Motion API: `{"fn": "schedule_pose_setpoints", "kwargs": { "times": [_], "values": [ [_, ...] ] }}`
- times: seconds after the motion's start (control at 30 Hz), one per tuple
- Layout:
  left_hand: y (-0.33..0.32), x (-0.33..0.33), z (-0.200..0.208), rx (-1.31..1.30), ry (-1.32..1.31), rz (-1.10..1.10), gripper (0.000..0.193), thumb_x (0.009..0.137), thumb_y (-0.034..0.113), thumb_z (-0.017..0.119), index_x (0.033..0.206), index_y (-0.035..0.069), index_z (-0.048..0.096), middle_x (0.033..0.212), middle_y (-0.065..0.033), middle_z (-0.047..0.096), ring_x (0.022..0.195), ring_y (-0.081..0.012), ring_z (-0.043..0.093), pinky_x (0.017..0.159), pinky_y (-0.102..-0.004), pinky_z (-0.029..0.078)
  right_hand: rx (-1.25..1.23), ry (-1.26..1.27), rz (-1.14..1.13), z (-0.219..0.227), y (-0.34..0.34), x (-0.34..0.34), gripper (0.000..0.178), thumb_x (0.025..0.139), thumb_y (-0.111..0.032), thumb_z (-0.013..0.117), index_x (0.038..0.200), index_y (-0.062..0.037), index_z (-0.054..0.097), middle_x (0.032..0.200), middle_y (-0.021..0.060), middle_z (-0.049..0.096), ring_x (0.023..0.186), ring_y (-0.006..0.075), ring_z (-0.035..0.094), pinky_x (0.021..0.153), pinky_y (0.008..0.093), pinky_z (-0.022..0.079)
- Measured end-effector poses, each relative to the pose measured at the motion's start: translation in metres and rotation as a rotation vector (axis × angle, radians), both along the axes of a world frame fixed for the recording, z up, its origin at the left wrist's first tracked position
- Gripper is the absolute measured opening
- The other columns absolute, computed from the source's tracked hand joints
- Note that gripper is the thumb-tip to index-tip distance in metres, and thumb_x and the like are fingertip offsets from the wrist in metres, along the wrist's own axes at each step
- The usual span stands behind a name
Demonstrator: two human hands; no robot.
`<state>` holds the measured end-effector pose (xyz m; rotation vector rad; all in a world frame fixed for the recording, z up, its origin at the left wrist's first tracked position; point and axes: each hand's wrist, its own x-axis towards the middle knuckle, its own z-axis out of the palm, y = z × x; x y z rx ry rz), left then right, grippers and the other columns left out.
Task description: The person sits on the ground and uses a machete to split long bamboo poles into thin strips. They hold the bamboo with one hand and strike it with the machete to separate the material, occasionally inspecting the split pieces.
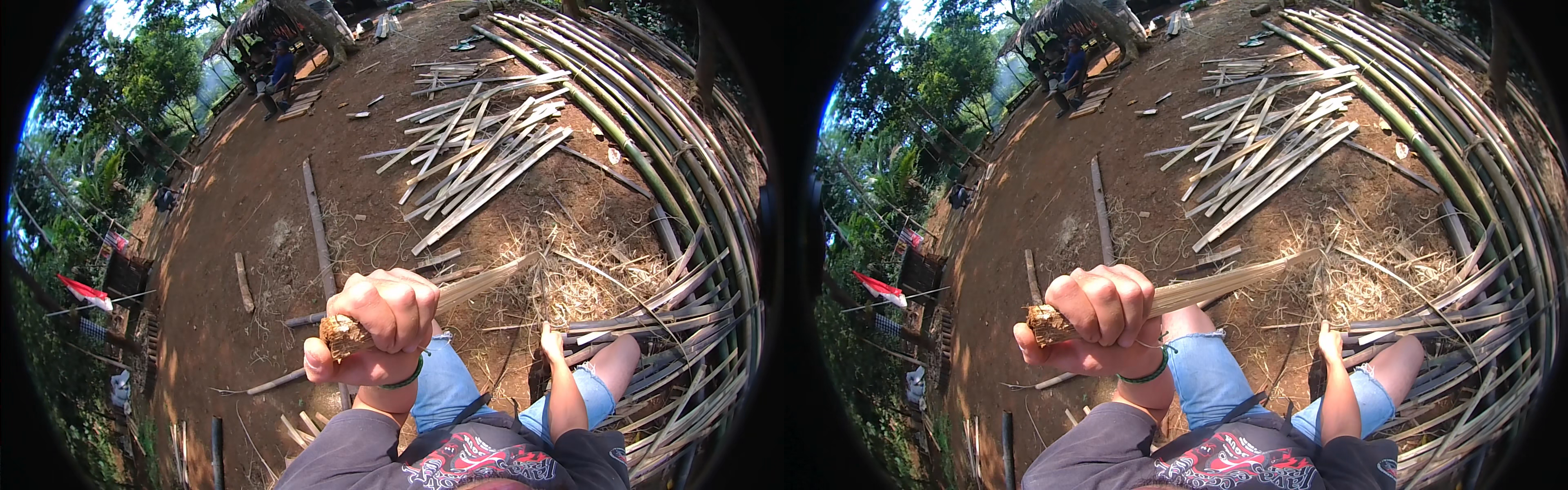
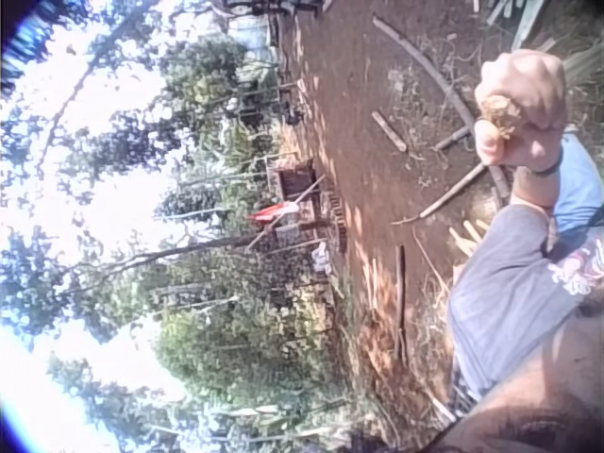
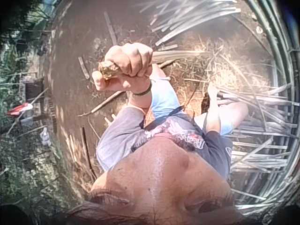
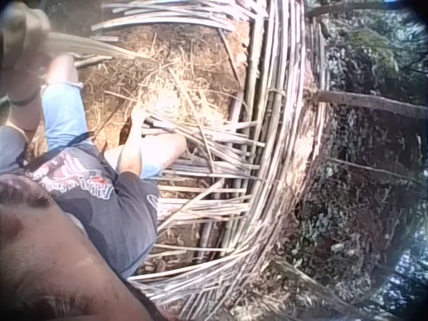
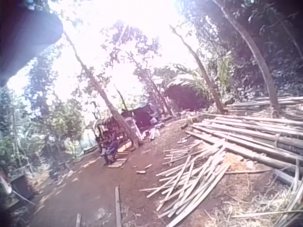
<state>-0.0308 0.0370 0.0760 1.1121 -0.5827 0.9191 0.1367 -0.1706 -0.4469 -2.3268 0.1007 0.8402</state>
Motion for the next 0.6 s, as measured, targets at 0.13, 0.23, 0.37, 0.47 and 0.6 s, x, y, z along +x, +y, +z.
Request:
{"fn": "schedule_pose_setpoints", "kwargs": {
  "times": [0.13, 0.23, 0.37, 0.47, 0.6],
  "values": [
    [0.001, -0.003, -0.002, -0.007, -0.008, 0.007, 0.063, 0.084, 0.065, 0.043, 0.057, 0.009, 0.042, 0.043, -0.003, 0.04, 0.032, -0.0136, 0.034, 0.033, -0.0268, 0.026, 0.023, 0.031, 0.004, -0.007, 0.002, -0.001, 0.078, 0.093, -0.059, 0.032, 0.104, 0.0107, 0.065, 0.108, 0.0358, 0.059, 0.114, 0.046, 0.055, 0.099, 0.048, 0.041],
    [0.0, 0.0, -0.001, -0.014, -0.024, -0.016, 0.062, 0.084, 0.065, 0.044, 0.057, 0.009, 0.042, 0.043, -0.003, 0.041, 0.032, -0.0137, 0.034, 0.033, -0.0268, 0.026, 0.039, 0.007, -0.015, -0.036, -0.007, 0.008, 0.077, 0.093, -0.059, 0.034, 0.093, 0.0111, 0.065, 0.092, 0.0316, 0.061, 0.096, 0.0423, 0.059, 0.086, 0.0465, 0.044],
    [0.001, -0.004, -0.001, -0.003, -0.022, 0.013, 0.062, 0.085, 0.063, 0.043, 0.057, 0.009, 0.043, 0.043, -0.0029, 0.041, 0.032, -0.0135, 0.033, 0.032, -0.0262, 0.026, 0.054, 0.004, 0.001, -0.033, 0.0, 0.0, 0.077, 0.093, -0.059, 0.034, 0.092, 0.0116, 0.065, 0.091, 0.0314, 0.061, 0.094, 0.0421, 0.06, 0.086, 0.0465, 0.045],
    [0.003, 0.003, 0.002, 0.045, -0.028, 0.018, 0.057, 0.09, 0.058, 0.043, 0.059, 0.011, 0.042, 0.043, 0.0, 0.042, 0.033, -0.0102, 0.037, 0.033, -0.0241, 0.025, 0.05, 0.095, -0.041, -0.016, -0.003, 0.004, 0.078, 0.092, -0.061, 0.034, 0.103, 0.0101, 0.065, 0.108, 0.0342, 0.061, 0.113, 0.0443, 0.057, 0.098, 0.0469, 0.042],
    [0.006, 0.005, 0.003, 0.065, -0.039, -0.017, 0.05, 0.093, 0.051, 0.044, 0.062, 0.012, 0.04, 0.046, 0.0005, 0.042, 0.037, -0.0087, 0.042, 0.035, -0.0209, 0.027, 0.076, 0.046, -0.093, -0.002, -0.009, 0.01, 0.075, 0.091, -0.06, 0.038, 0.104, 0.0086, 0.066, 0.111, 0.0334, 0.06, 0.115, 0.0434, 0.056, 0.098, 0.0463, 0.041]
  ]
}}
